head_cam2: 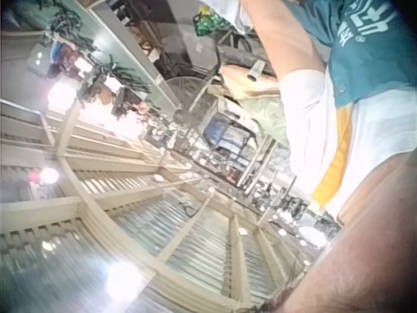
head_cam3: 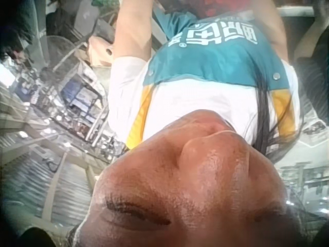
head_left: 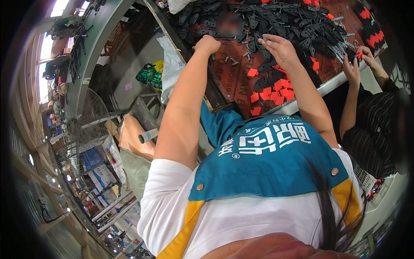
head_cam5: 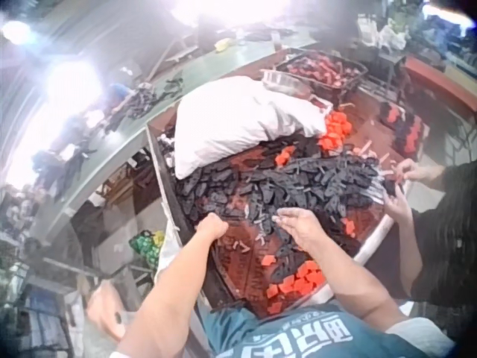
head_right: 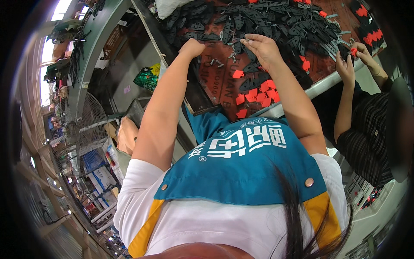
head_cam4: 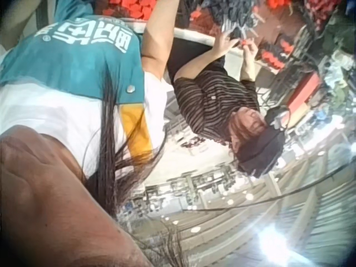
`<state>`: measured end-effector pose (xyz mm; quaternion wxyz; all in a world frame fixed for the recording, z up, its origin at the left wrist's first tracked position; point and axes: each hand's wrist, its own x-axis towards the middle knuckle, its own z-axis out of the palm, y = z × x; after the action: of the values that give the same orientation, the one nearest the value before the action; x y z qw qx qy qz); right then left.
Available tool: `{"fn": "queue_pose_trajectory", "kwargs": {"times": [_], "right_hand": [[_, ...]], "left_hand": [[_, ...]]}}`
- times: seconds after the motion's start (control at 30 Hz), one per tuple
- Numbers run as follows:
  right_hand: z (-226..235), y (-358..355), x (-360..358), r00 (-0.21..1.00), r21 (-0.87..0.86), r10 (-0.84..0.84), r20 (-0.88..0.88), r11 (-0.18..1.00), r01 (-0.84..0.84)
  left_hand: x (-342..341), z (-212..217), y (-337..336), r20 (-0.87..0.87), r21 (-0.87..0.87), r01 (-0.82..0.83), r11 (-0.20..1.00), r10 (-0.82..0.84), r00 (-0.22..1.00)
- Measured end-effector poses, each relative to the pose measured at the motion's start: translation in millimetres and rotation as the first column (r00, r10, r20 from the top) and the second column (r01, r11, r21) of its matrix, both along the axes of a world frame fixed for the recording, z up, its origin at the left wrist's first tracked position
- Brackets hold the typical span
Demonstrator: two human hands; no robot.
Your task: The person repeatedly picks up black plastic components and small metal fasteners from a table, inserts the fasteners into the components, and places the assembled units back on the table. The task is performed by hand without visible tools, and the workspace contains piles of both black and red parts.
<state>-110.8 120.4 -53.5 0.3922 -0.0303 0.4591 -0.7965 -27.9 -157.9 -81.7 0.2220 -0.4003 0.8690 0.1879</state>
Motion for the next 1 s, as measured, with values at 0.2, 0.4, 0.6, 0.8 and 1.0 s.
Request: {"fn": "queue_pose_trajectory", "kwargs": {"times": [0.2,0.4,0.6,0.8,1.0], "right_hand": [[8.2,0.3,7.0,0.994,0.073,-0.053,-0.092,0.996,0.059],[37.7,-9.2,26.8,0.937,0.111,0.052,-0.345,0.994,-0.014],[58.5,-15.2,47.3,0.852,0.139,0.161,-0.498,0.985,-0.104],[63.2,-17.1,53.1,0.815,0.164,0.175,-0.553,0.982,-0.099],[66.0,-19.6,58.3,0.79,0.287,0.209,-0.576,0.957,-0.044]], "left_hand": [[5.9,33.5,14.2,-0.663,-0.038,-0.155,0.987,0.091,0.743],[44.4,74.2,114.7,-0.658,0.708,0.132,0.694,0.581,0.479],[57.9,90.3,134.4,-0.783,0.587,0.142,0.797,0.513,0.352],[57.7,80.8,135.0,-0.848,0.475,0.099,0.875,0.425,0.315],[57.8,100.3,144.6,-0.894,0.253,0.098,0.962,0.194,0.404]]}}
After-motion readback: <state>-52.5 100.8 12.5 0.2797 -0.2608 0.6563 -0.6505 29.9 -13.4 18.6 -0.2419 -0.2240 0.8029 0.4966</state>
